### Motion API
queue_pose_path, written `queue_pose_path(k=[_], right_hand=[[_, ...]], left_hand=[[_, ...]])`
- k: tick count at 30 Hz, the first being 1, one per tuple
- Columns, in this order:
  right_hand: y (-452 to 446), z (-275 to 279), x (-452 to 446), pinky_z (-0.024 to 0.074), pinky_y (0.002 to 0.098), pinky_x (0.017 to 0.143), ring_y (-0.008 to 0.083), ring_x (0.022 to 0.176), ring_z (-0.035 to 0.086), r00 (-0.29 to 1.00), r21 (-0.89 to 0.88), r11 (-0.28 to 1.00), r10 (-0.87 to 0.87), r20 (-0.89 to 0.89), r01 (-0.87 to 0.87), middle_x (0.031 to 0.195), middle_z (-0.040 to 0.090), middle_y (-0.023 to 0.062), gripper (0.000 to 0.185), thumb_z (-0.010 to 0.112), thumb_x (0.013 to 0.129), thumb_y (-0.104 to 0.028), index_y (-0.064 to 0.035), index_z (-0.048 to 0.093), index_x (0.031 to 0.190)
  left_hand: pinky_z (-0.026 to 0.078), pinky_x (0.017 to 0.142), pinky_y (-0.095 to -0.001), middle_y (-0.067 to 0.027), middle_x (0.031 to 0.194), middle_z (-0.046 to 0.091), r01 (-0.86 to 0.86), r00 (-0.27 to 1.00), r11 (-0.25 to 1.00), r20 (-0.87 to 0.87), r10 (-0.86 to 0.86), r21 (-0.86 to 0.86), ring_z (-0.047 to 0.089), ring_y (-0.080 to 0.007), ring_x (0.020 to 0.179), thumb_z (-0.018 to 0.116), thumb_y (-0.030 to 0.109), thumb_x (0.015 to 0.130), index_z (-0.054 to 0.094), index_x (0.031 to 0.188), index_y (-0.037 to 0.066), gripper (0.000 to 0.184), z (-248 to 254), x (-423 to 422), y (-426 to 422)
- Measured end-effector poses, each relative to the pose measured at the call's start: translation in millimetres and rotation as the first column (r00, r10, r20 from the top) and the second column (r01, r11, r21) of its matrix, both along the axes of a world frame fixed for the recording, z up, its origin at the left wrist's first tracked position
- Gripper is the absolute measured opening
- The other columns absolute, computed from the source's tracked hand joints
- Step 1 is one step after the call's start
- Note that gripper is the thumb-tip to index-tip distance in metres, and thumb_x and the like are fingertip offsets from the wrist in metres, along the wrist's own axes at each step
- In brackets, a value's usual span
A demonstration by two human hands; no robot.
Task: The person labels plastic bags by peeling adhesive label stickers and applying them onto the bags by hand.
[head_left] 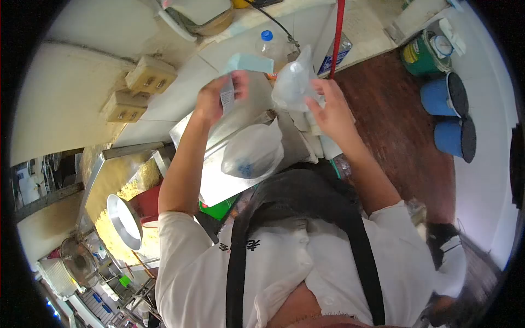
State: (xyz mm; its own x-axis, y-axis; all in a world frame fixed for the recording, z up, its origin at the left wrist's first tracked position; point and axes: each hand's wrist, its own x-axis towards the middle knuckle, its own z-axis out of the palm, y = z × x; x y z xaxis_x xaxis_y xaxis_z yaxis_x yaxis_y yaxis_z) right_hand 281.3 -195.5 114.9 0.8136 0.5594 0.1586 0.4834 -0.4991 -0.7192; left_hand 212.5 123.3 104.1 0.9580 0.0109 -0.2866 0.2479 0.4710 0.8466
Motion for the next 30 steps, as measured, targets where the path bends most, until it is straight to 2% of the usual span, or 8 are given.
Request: queue_pose_path(k=[4,7,11,14,15,18,24,30], right_hand=[[75.7,52.1,-45.0,0.0494,0.0354,0.088,0.0251,0.102,0.062,0.962,0.444,0.854,0.230,0.145,-0.271,0.116,0.061,0.0141,0.045,0.071,0.090,-0.018,-0.0022,0.053,0.128],[118.8,61.4,-60.9,0.0501,0.0339,0.086,0.0202,0.097,0.062,0.920,0.634,0.736,0.380,-0.099,-0.236,0.111,0.062,0.0106,0.039,0.072,0.090,-0.017,-0.0018,0.055,0.123],[129.7,43.3,-57.2,0.0524,0.0354,0.075,0.0218,0.088,0.065,0.945,0.550,0.826,0.266,-0.191,-0.121,0.102,0.064,0.0169,0.050,0.077,0.085,-0.019,0.0038,0.048,0.119],[128.9,42.6,-58.1,0.0519,0.0361,0.066,0.0239,0.076,0.064,0.942,0.564,0.825,0.207,-0.265,-0.023,0.092,0.063,0.0174,0.055,0.081,0.081,-0.025,0.0033,0.045,0.111],[129.7,41.9,-61.0,0.0517,0.0362,0.065,0.0245,0.072,0.064,0.931,0.560,0.828,0.192,-0.310,0.015,0.090,0.063,0.0168,0.056,0.082,0.080,-0.027,0.0025,0.044,0.109],[131.2,41.1,-72.3,0.0460,0.0345,0.057,0.0197,0.060,0.055,0.991,0.417,0.909,-0.050,0.120,-0.005,0.071,0.054,0.0069,0.051,0.080,0.084,-0.025,-0.0045,0.042,0.112],[121.2,81.4,-95.4,0.0510,0.0413,0.071,0.0319,0.075,0.061,0.843,0.328,0.881,0.131,0.521,-0.340,0.088,0.062,0.0129,0.036,0.077,0.083,-0.025,-0.0049,0.060,0.108],[111.4,111.4,-116.4,0.0516,0.0391,0.075,0.0303,0.080,0.065,0.925,0.380,0.857,0.246,0.290,-0.347,0.087,0.068,0.0117,0.018,0.073,0.085,-0.019,-0.0038,0.069,0.094]], left_hand=[[0.045,0.101,-0.0401,-0.0116,0.118,0.064,-0.098,0.990,0.994,0.099,0.102,-0.046,0.059,-0.0243,0.111,0.041,0.030,0.104,0.057,0.124,-0.004,0.044,85.5,-25.5,-43.8],[0.043,0.103,-0.0391,-0.0127,0.124,0.063,-0.115,0.989,0.985,0.074,0.125,-0.125,0.058,-0.0242,0.116,0.040,0.037,0.105,0.057,0.126,-0.005,0.050,97.3,-45.0,-49.1],[0.045,0.099,-0.0368,-0.0135,0.116,0.066,-0.085,0.983,0.990,0.156,0.101,-0.110,0.062,-0.0219,0.108,0.048,0.033,0.104,0.059,0.121,-0.005,0.043,102.7,-79.2,-52.3],[0.052,0.087,-0.0323,-0.0119,0.103,0.070,-0.065,0.993,0.865,0.115,0.008,0.498,0.067,-0.0178,0.092,0.057,0.018,0.101,0.061,0.118,-0.004,0.028,73.4,-110.3,-42.2],[0.053,0.084,-0.0310,-0.0111,0.100,0.071,-0.115,0.992,0.878,0.107,0.074,0.465,0.067,-0.0166,0.088,0.058,0.014,0.100,0.061,0.117,-0.004,0.025,72.5,-114.6,-43.3],[0.056,0.071,-0.0269,-0.0108,0.095,0.072,-0.303,0.953,0.845,0.159,0.259,0.441,0.067,-0.0126,0.078,0.058,0.009,0.099,0.063,0.115,-0.006,0.022,69.7,-121.8,-53.6],[0.056,0.075,-0.0294,-0.0109,0.097,0.072,-0.411,0.908,0.676,0.340,0.245,0.611,0.069,-0.0159,0.081,0.060,0.007,0.098,0.062,0.120,-0.006,0.025,78.4,-133.6,-64.6],[0.055,0.074,-0.0322,-0.0169,0.094,0.072,-0.355,0.934,0.377,0.340,0.110,0.855,0.071,-0.0196,0.081,0.064,0.011,0.096,0.064,0.119,0.000,0.025,116.3,-165.7,-76.1]])
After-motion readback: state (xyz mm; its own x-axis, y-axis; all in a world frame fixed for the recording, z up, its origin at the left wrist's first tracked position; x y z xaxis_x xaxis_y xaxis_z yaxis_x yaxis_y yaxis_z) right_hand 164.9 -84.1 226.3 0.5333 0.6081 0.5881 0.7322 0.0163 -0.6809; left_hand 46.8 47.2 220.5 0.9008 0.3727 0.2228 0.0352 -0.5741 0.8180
